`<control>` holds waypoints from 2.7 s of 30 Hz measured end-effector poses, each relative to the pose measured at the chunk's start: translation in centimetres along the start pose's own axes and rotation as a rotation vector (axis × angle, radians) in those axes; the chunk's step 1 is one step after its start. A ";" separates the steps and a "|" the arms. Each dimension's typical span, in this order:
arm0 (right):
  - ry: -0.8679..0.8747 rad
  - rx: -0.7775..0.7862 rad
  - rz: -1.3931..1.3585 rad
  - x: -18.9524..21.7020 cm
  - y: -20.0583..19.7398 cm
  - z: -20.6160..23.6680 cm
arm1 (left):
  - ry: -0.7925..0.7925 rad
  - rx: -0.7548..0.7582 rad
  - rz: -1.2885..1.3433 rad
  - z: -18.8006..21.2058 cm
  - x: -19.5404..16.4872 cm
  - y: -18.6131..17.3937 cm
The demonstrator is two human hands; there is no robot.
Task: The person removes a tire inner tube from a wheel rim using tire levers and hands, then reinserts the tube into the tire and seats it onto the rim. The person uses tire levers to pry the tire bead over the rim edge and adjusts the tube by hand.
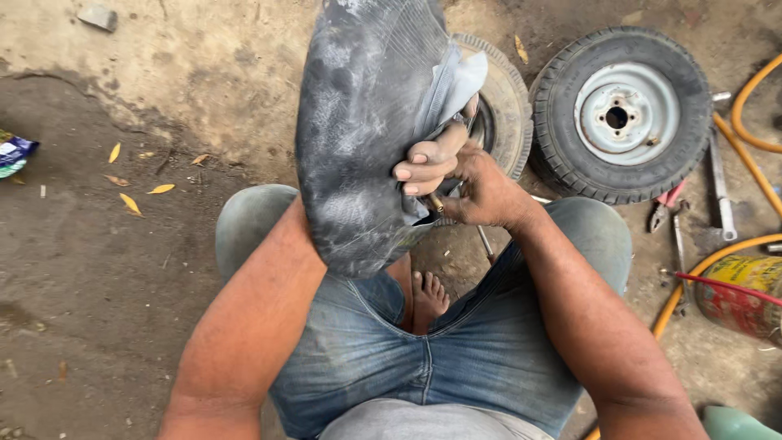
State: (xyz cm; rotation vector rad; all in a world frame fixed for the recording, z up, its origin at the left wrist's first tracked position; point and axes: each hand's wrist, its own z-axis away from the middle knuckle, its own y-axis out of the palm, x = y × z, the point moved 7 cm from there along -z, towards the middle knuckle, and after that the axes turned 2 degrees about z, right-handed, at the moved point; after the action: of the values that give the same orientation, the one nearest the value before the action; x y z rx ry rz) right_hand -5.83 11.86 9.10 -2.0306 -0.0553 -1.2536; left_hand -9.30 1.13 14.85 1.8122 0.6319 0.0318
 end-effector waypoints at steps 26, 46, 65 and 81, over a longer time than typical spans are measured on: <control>0.126 -0.077 -0.195 2.1 3.6 -3.1 | 0.204 -0.004 -0.034 4.7 -4.1 -3.6; 0.278 0.320 0.401 -0.5 5.4 -2.7 | 0.150 0.037 -0.049 4.3 -3.3 -3.6; -0.061 0.170 0.489 2.8 5.6 -3.4 | 0.411 -0.023 -0.242 8.5 -9.9 -4.0; 0.271 0.068 -0.315 4.6 3.7 -2.7 | 0.211 0.135 -0.041 1.5 -2.6 -1.1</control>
State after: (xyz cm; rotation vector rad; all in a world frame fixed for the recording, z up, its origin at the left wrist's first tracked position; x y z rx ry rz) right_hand -4.00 6.06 11.27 -1.8240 -0.2944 -1.6898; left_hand -11.48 -1.10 14.06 1.9415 0.8375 0.1575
